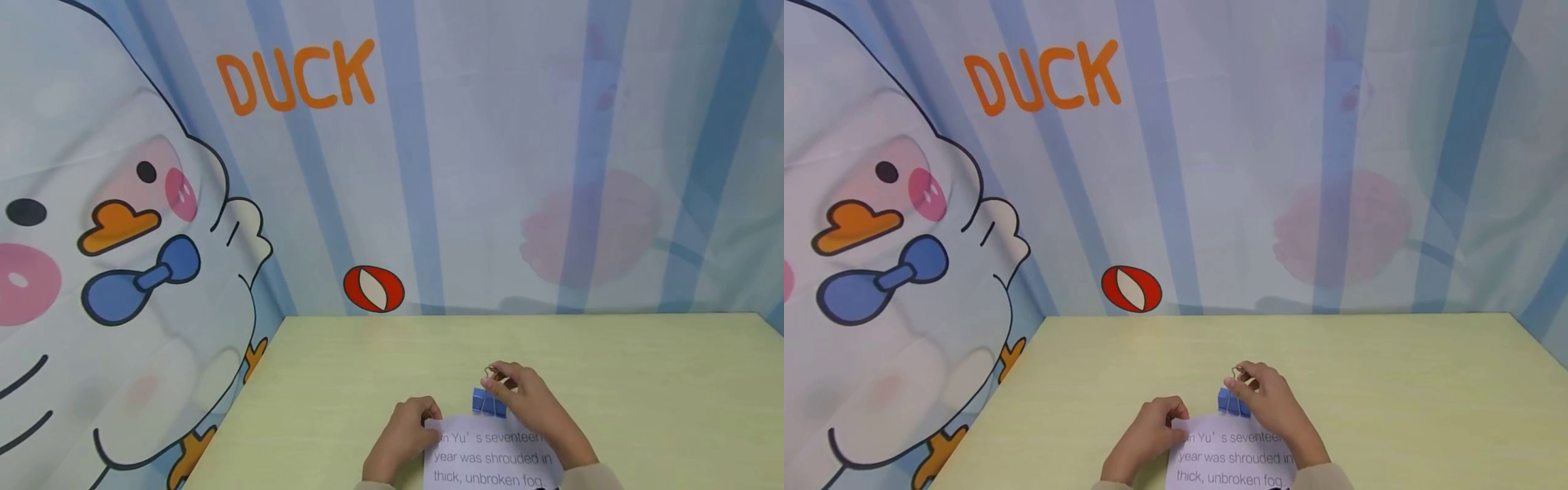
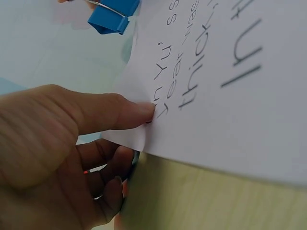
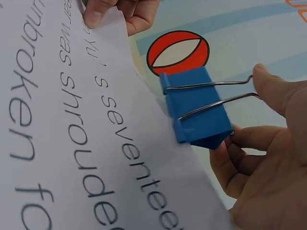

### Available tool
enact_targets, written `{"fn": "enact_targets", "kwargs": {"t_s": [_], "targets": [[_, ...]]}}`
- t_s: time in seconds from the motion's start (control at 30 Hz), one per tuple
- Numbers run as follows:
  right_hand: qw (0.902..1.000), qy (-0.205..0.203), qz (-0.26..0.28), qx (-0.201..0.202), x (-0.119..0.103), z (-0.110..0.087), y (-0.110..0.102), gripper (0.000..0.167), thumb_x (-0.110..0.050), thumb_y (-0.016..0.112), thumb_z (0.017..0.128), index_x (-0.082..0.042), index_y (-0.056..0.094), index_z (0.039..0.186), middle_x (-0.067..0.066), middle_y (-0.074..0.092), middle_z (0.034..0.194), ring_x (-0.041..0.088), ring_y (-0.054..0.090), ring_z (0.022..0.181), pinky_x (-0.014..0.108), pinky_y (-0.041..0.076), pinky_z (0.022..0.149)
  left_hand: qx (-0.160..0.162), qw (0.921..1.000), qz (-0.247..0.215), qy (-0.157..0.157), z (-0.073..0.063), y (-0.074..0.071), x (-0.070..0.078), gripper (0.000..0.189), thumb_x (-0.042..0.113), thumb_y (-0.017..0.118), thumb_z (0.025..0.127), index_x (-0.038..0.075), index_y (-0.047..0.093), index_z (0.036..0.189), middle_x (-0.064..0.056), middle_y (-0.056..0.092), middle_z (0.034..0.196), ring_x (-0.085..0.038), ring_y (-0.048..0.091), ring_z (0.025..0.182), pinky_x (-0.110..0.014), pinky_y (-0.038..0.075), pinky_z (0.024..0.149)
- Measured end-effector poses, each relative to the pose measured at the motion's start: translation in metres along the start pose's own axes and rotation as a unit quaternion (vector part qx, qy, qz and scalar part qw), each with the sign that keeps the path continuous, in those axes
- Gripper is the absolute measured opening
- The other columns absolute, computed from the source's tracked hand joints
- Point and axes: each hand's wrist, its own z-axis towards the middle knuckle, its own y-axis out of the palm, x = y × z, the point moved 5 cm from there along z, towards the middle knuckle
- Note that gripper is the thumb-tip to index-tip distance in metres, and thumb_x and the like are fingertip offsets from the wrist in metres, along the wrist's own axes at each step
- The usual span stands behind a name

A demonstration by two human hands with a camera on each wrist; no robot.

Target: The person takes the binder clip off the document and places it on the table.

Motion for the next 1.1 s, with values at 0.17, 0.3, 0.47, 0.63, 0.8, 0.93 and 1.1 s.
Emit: {"fn": "enact_targets", "kwargs": {"t_s": [0.17, 0.3, 0.47, 0.63, 0.8, 0.93, 1.1], "targets": [[0.9998, 0.01, 0.01, 0.012, 0.0007, 0.0003, -0.0013, 0.044, -0.024, 0.065, 0.099, 0.009, 0.061, 0.128, 0.006, 0.067, 0.106, 0.021, 0.064, 0.096, 0.044, 0.049, 0.088, 0.001, 1.0, 0.004, -0.005, 0.0006, 0.0003, 0.0009, 0.021, -0.006, 0.074, 0.079, 0.01, 0.063, 0.084, 0.001, 0.066, 0.086, -0.017, 0.055, 0.08, -0.041, 0.049, 0.081], [0.9999, 0.006, 0.012, 0.01, 0.0014, 0.0001, -0.0009, 0.043, -0.023, 0.064, 0.1, 0.009, 0.06, 0.127, 0.009, 0.068, 0.109, 0.026, 0.065, 0.1, 0.048, 0.049, 0.091, 0.002, 1.0, 0.002, -0.006, 0.0, 0.0003, 0.0006, 0.02, -0.006, 0.074, 0.08, 0.01, 0.063, 0.084, 0.001, 0.066, 0.086, -0.017, 0.055, 0.08, -0.041, 0.049, 0.08], [0.9999, -0.004, 0.013, 0.009, 0.0004, -0.0012, -0.0019, 0.043, -0.022, 0.064, 0.1, 0.011, 0.06, 0.128, 0.01, 0.068, 0.112, 0.027, 0.064, 0.102, 0.05, 0.048, 0.093, 0.002, 1.0, 0.0, 0.0, -0.0005, 0.0, 0.0004, 0.021, -0.007, 0.073, 0.079, 0.01, 0.063, 0.083, 0.002, 0.066, 0.086, -0.017, 0.055, 0.08, -0.041, 0.049, 0.08], [0.9997, -0.017, 0.008, 0.019, -0.0014, -0.0012, -0.0045, 0.041, -0.022, 0.062, 0.1, 0.01, 0.06, 0.127, 0.01, 0.068, 0.111, 0.025, 0.064, 0.101, 0.048, 0.048, 0.092, 0.001, 1.0, -0.001, 0.007, -0.0009, -0.0005, 0.001, 0.021, -0.008, 0.074, 0.078, 0.009, 0.063, 0.084, 0.002, 0.066, 0.085, -0.016, 0.055, 0.08, -0.04, 0.049, 0.08], [0.9993, -0.003, 0.011, 0.036, -0.0017, -0.0008, -0.0069, 0.042, -0.022, 0.062, 0.101, 0.009, 0.06, 0.129, 0.012, 0.068, 0.112, 0.024, 0.064, 0.099, 0.046, 0.048, 0.09, 0.001, 1.0, -0.002, 0.008, -0.002, -0.0004, 0.0012, 0.021, -0.008, 0.074, 0.078, 0.009, 0.063, 0.084, 0.002, 0.065, 0.084, -0.016, 0.054, 0.079, -0.038, 0.048, 0.078], [0.9993, 0.017, 0.023, 0.026, -0.0011, -0.0009, -0.0069, 0.046, -0.026, 0.062, 0.101, 0.009, 0.059, 0.131, 0.013, 0.067, 0.114, 0.023, 0.065, 0.101, 0.046, 0.049, 0.092, 0.002, 1.0, -0.001, 0.007, -0.002, -0.0002, 0.0008, 0.021, -0.008, 0.074, 0.078, 0.009, 0.063, 0.084, 0.002, 0.065, 0.083, -0.016, 0.054, 0.079, -0.039, 0.048, 0.077], [0.999, 0.016, 0.042, -0.003, -0.002, -0.0003, -0.0065, 0.047, -0.028, 0.059, 0.103, 0.01, 0.058, 0.131, 0.016, 0.068, 0.118, 0.026, 0.066, 0.106, 0.049, 0.048, 0.096, 0.004, 1.0, 0.004, 0.008, -0.0011, -0.0008, 0.0015, 0.022, -0.007, 0.074, 0.078, 0.01, 0.063, 0.085, 0.002, 0.065, 0.083, -0.015, 0.054, 0.078, -0.037, 0.048, 0.077]]}}
